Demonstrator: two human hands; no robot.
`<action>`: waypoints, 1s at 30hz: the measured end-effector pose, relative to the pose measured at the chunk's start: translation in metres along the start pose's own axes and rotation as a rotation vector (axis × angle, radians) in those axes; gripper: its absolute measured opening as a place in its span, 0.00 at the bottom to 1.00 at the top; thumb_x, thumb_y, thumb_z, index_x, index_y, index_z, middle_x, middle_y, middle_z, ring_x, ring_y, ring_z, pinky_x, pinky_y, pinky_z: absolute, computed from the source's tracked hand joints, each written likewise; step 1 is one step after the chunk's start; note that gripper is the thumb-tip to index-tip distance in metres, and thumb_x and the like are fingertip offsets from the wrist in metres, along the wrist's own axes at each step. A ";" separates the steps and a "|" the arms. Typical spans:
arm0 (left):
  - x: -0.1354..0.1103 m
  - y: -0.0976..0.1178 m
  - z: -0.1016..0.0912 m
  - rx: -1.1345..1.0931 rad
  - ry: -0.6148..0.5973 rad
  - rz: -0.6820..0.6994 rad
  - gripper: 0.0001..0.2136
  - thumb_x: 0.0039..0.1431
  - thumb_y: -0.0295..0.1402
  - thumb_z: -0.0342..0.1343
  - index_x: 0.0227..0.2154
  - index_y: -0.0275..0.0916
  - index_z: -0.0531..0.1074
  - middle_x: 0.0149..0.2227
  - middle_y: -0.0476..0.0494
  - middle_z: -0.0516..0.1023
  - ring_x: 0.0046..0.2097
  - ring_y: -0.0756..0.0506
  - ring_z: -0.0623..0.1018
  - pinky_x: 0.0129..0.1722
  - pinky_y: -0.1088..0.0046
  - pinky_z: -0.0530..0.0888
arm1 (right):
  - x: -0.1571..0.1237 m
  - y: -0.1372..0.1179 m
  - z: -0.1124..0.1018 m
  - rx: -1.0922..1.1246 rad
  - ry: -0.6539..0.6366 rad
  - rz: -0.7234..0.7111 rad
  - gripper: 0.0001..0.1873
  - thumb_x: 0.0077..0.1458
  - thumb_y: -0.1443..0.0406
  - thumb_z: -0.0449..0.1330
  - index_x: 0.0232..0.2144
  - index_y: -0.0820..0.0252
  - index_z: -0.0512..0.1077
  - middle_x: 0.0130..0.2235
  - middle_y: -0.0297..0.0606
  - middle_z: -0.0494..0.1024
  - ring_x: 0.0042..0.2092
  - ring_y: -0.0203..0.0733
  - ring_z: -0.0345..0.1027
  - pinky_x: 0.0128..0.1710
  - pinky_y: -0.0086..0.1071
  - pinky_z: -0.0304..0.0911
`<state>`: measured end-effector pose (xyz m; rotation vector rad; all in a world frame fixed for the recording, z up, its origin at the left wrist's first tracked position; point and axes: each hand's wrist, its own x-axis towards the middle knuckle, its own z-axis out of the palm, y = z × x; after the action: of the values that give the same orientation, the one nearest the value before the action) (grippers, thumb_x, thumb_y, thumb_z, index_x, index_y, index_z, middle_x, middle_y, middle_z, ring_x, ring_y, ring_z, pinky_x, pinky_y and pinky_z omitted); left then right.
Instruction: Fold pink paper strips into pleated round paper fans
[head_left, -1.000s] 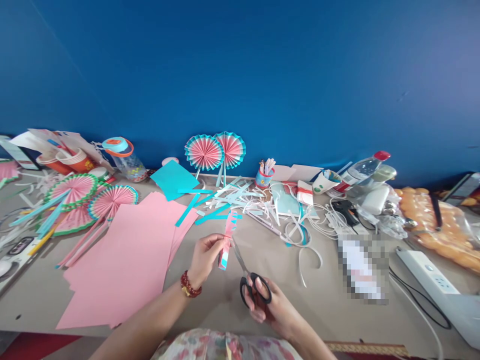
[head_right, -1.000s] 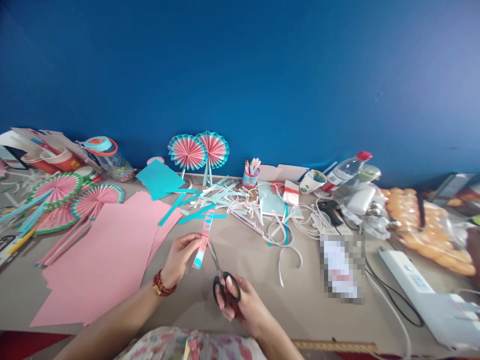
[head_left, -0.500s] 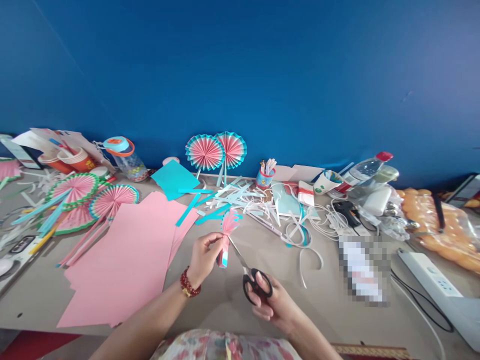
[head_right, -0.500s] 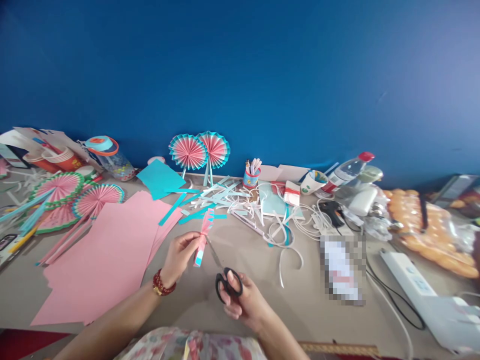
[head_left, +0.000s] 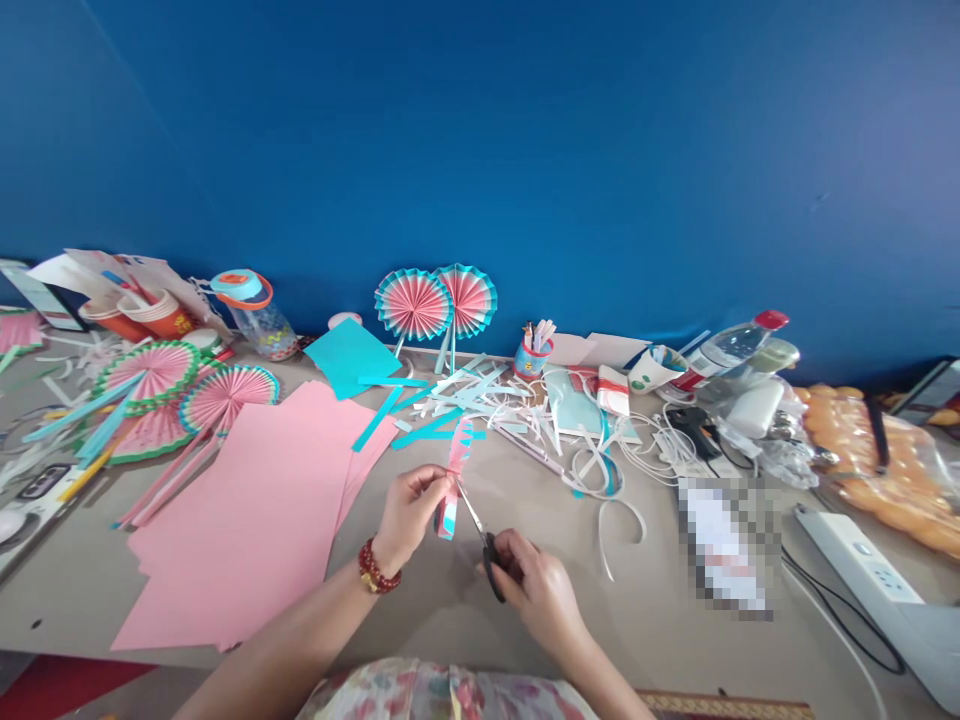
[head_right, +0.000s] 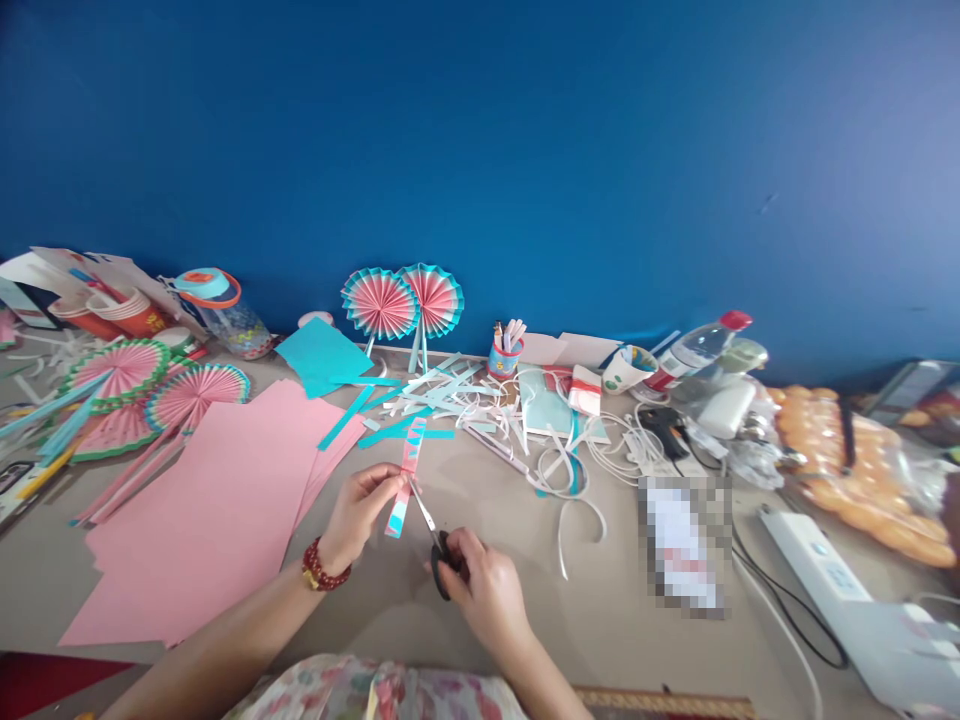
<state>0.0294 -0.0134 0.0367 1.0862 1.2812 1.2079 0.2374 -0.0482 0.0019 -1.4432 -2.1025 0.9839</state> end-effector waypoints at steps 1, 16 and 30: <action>0.000 0.000 0.000 -0.020 -0.002 -0.008 0.12 0.59 0.35 0.53 0.26 0.34 0.77 0.27 0.44 0.79 0.31 0.48 0.74 0.32 0.76 0.70 | 0.000 0.001 0.000 -0.019 0.006 -0.002 0.09 0.58 0.59 0.55 0.29 0.56 0.62 0.22 0.30 0.67 0.24 0.38 0.61 0.26 0.27 0.52; -0.004 -0.002 0.003 0.128 -0.011 0.086 0.13 0.60 0.36 0.52 0.23 0.35 0.73 0.28 0.43 0.79 0.31 0.48 0.76 0.31 0.77 0.70 | 0.011 0.001 -0.005 0.292 -0.154 0.088 0.19 0.52 0.54 0.62 0.24 0.57 0.59 0.21 0.25 0.61 0.24 0.32 0.52 0.24 0.25 0.47; -0.005 0.003 0.002 0.145 -0.012 0.047 0.15 0.60 0.39 0.52 0.25 0.34 0.75 0.24 0.42 0.76 0.23 0.50 0.71 0.19 0.80 0.65 | 0.027 0.016 -0.010 0.144 -0.122 -0.009 0.31 0.47 0.38 0.57 0.20 0.56 0.52 0.20 0.24 0.51 0.23 0.32 0.45 0.24 0.28 0.40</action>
<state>0.0315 -0.0180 0.0406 1.2321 1.3573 1.1560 0.2436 -0.0164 -0.0046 -1.3328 -2.0722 1.2216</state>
